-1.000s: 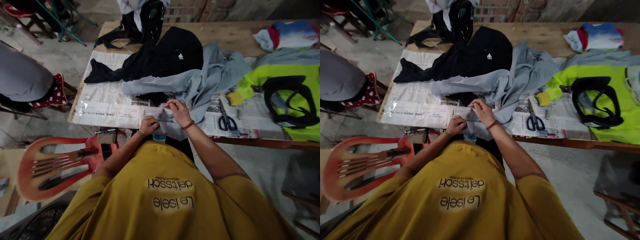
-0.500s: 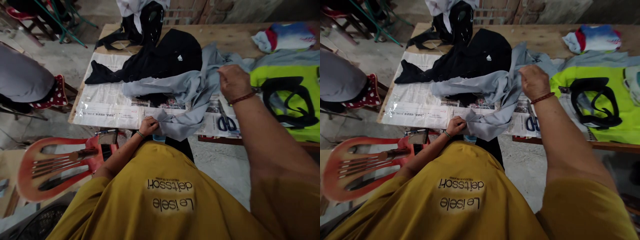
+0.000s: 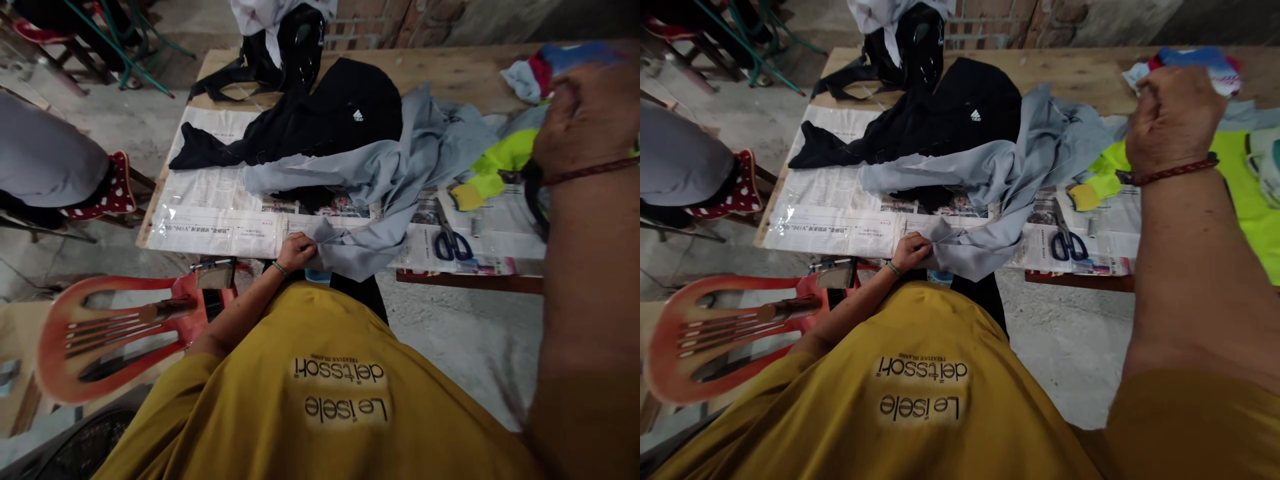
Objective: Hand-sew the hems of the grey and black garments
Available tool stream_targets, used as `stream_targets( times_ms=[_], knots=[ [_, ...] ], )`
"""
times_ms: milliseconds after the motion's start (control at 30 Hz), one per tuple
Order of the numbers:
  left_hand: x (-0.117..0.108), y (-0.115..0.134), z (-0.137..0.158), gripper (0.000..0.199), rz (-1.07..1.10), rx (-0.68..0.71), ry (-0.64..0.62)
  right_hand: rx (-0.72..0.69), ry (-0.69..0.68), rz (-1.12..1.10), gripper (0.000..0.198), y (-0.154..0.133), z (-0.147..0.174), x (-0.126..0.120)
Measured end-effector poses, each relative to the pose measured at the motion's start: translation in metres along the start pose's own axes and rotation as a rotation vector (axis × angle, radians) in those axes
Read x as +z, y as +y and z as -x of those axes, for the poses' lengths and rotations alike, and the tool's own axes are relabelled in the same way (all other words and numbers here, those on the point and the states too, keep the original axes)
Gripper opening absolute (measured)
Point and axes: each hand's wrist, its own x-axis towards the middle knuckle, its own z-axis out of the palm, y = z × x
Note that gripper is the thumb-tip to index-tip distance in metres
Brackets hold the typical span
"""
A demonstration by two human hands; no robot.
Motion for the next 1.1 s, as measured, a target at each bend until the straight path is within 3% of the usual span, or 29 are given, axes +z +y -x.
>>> stream_targets(
  times_ms=[133, 267, 433, 533, 633, 767, 933, 1100],
  knots=[
    [0.000, 0.000, 0.000, 0.014, -0.011, 0.008, 0.005, -0.023, 0.028, -0.121, 0.070, -0.013, 0.002, 0.004],
    [0.000, 0.000, 0.001, 0.013, 0.024, 0.026, 0.029, 0.187, -0.022, -0.555, 0.054, -0.092, 0.040, 0.017],
    [-0.003, 0.003, 0.001, 0.013, 0.081, 0.007, 0.028, 0.234, -0.507, -1.045, 0.042, -0.221, 0.136, 0.040],
    [-0.008, 0.006, -0.003, 0.014, 0.091, -0.002, -0.013, 0.259, -0.645, -1.162, 0.040, -0.262, 0.184, 0.059],
    [-0.018, 0.006, -0.006, 0.012, 0.064, -0.007, -0.131, 0.324, -0.663, -1.173, 0.038, -0.272, 0.208, 0.075],
    [-0.031, 0.001, -0.005, 0.009, 0.094, -0.070, -0.242, 0.426, -0.667, -1.171, 0.041, -0.267, 0.213, 0.085],
    [-0.028, -0.005, 0.004, 0.012, 0.199, -0.204, -0.139, 0.372, -0.632, -1.121, 0.038, -0.271, 0.208, 0.084],
    [-0.017, -0.007, 0.008, 0.009, 0.168, -0.196, -0.062, 0.189, -0.743, -0.907, 0.031, -0.278, 0.208, 0.072]
  ],
)
